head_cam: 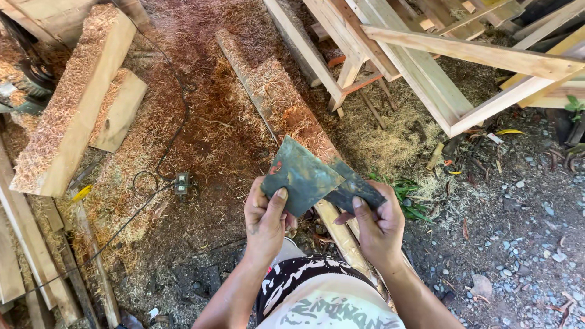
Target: The person uses a putty knife to scrape and smooth a wooden frame, then mixes a filler paste with a scraper and applies it into gaps between wooden planks. The person repeatedly scoops filler from a can and spreads it along the joints.
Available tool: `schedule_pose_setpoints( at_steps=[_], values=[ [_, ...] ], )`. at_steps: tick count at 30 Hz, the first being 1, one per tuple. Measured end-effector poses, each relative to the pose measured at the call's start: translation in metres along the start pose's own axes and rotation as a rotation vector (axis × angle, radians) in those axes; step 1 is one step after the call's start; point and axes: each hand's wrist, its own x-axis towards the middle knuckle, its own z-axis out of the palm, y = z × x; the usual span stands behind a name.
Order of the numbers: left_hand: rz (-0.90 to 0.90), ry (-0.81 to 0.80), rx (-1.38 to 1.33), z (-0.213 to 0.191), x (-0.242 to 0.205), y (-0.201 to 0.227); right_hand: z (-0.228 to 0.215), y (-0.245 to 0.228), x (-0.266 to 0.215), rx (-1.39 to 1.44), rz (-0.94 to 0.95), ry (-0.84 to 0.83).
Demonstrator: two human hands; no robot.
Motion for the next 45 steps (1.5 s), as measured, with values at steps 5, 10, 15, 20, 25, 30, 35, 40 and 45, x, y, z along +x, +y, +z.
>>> schedule_pose_setpoints(
  at_steps=[5,10,15,20,25,30,35,40,45],
  values=[
    [-0.028,0.009,-0.018,0.011,0.009,-0.001,-0.002,-0.002,0.003,-0.015,-0.047,0.02],
    [-0.033,-0.014,0.041,0.015,0.013,-0.002,-0.005,0.007,-0.005,-0.021,-0.073,0.035],
    [-0.039,-0.082,-0.034,0.019,0.014,-0.002,-0.009,0.019,-0.022,0.011,-0.031,0.099],
    [-0.028,-0.108,-0.075,0.023,0.016,0.0,-0.007,0.028,-0.034,-0.069,0.052,0.138],
    [-0.029,-0.083,-0.088,0.015,0.022,0.003,-0.01,0.024,-0.027,0.027,0.182,0.246],
    [-0.056,-0.07,-0.003,-0.002,0.017,0.006,-0.012,0.006,-0.012,0.094,0.109,0.28],
    [-0.045,-0.078,0.02,-0.01,0.015,0.003,-0.007,-0.005,-0.009,0.086,0.076,0.25],
    [-0.024,-0.089,0.04,-0.011,0.014,0.0,-0.009,-0.002,-0.011,0.054,0.07,0.246],
    [-0.016,-0.103,0.084,-0.009,0.014,-0.001,-0.008,0.011,-0.016,-0.021,0.014,0.23]
  ],
)
